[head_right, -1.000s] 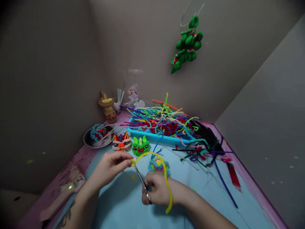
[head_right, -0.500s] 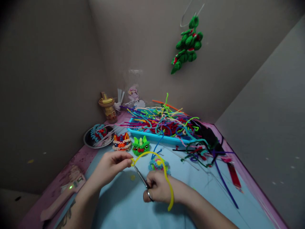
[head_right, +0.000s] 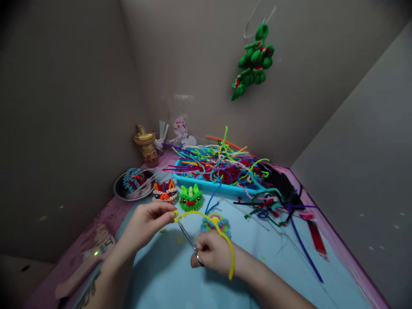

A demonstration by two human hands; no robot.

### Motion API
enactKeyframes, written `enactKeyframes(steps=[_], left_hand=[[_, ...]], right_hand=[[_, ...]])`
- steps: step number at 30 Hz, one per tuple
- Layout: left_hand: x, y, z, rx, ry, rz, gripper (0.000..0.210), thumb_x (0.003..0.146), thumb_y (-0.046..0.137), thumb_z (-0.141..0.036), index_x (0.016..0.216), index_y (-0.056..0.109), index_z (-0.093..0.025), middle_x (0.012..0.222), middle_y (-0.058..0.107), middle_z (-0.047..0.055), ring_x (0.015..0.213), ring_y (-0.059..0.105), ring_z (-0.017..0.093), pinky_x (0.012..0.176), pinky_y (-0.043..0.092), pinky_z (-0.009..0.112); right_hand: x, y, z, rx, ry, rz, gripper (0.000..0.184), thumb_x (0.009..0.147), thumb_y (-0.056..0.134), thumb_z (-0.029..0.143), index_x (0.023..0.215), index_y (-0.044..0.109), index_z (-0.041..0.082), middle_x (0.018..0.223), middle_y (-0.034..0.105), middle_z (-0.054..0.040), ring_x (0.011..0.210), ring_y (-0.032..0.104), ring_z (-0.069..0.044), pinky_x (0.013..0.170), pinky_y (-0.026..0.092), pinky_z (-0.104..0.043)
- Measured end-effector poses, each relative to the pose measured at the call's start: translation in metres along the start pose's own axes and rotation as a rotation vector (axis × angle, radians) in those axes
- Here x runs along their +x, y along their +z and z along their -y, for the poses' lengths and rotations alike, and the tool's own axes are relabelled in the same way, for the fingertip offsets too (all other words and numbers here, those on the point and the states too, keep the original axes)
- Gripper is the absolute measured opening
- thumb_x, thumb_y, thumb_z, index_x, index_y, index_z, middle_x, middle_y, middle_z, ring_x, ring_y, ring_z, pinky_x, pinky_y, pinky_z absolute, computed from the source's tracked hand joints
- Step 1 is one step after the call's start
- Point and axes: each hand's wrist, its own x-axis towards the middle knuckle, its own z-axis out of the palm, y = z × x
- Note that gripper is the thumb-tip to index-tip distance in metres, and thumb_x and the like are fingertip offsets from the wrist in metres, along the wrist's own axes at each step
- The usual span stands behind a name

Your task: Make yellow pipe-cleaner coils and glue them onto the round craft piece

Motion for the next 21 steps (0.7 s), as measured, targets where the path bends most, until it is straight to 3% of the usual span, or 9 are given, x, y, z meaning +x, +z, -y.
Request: enactKeyframes(steps=[5, 8, 12, 15, 19, 21], left_hand=[[0.003, -0.004, 0.007, -0.124, -0.043, -0.047, 0.020, 0.070, 0.068, -0.030, 0.081, 0.072, -0.015, 0.068, 0.072, 0.004, 0.063, 0.066, 0.016, 0.058, 0.051, 0.023], [0.006, -0.007, 0.013, -0.185, -0.062, -0.125, 0.024, 0.069, 0.070, -0.033, 0.083, 0.071, -0.014, 0.068, 0.071, 0.004, 0.061, 0.066, 0.016, 0.058, 0.051, 0.023], [0.010, -0.010, 0.019, -0.209, -0.062, -0.215, 0.025, 0.069, 0.071, -0.033, 0.083, 0.071, -0.013, 0.069, 0.072, 0.005, 0.061, 0.065, 0.015, 0.058, 0.052, 0.023], [0.012, -0.010, 0.020, -0.197, -0.050, -0.241, 0.025, 0.069, 0.071, -0.032, 0.083, 0.071, -0.012, 0.068, 0.071, 0.005, 0.061, 0.064, 0.014, 0.058, 0.051, 0.022], [0.013, -0.007, 0.018, -0.179, -0.045, -0.247, 0.026, 0.068, 0.071, -0.033, 0.083, 0.071, -0.012, 0.067, 0.071, 0.005, 0.060, 0.064, 0.014, 0.057, 0.050, 0.022], [0.015, -0.004, 0.020, -0.170, -0.041, -0.241, 0.026, 0.069, 0.071, -0.033, 0.083, 0.071, -0.012, 0.067, 0.070, 0.005, 0.060, 0.064, 0.014, 0.056, 0.050, 0.022]], right_hand=[[-0.006, 0.003, 0.004, -0.150, -0.047, 0.029, 0.020, 0.054, 0.072, 0.015, 0.071, 0.060, 0.017, 0.064, 0.051, 0.0065, 0.053, 0.041, -0.007, 0.048, 0.031, -0.018], [-0.008, 0.008, 0.002, -0.227, -0.176, 0.117, 0.025, 0.057, 0.076, 0.022, 0.080, 0.067, 0.018, 0.073, 0.051, 0.0045, 0.058, 0.042, -0.007, 0.051, 0.032, -0.018], [-0.012, 0.017, 0.003, -0.077, -0.384, 0.299, 0.014, 0.072, 0.069, 0.031, 0.073, 0.072, 0.018, 0.073, 0.053, 0.0014, 0.076, 0.051, -0.012, 0.063, 0.037, -0.019], [-0.019, 0.018, 0.010, -0.023, -0.402, 0.300, 0.017, 0.079, 0.061, 0.027, 0.069, 0.072, 0.018, 0.065, 0.053, 0.0015, 0.074, 0.052, -0.011, 0.063, 0.038, -0.019], [-0.033, 0.016, 0.021, 0.000, -0.398, 0.318, 0.015, 0.073, 0.064, 0.023, 0.060, 0.064, 0.015, 0.061, 0.048, 0.0039, 0.059, 0.047, -0.007, 0.054, 0.035, -0.017], [-0.037, 0.020, 0.022, -0.037, -0.375, 0.253, 0.014, 0.070, 0.066, 0.019, 0.058, 0.061, 0.015, 0.062, 0.047, 0.0044, 0.057, 0.045, -0.006, 0.052, 0.034, -0.016]])
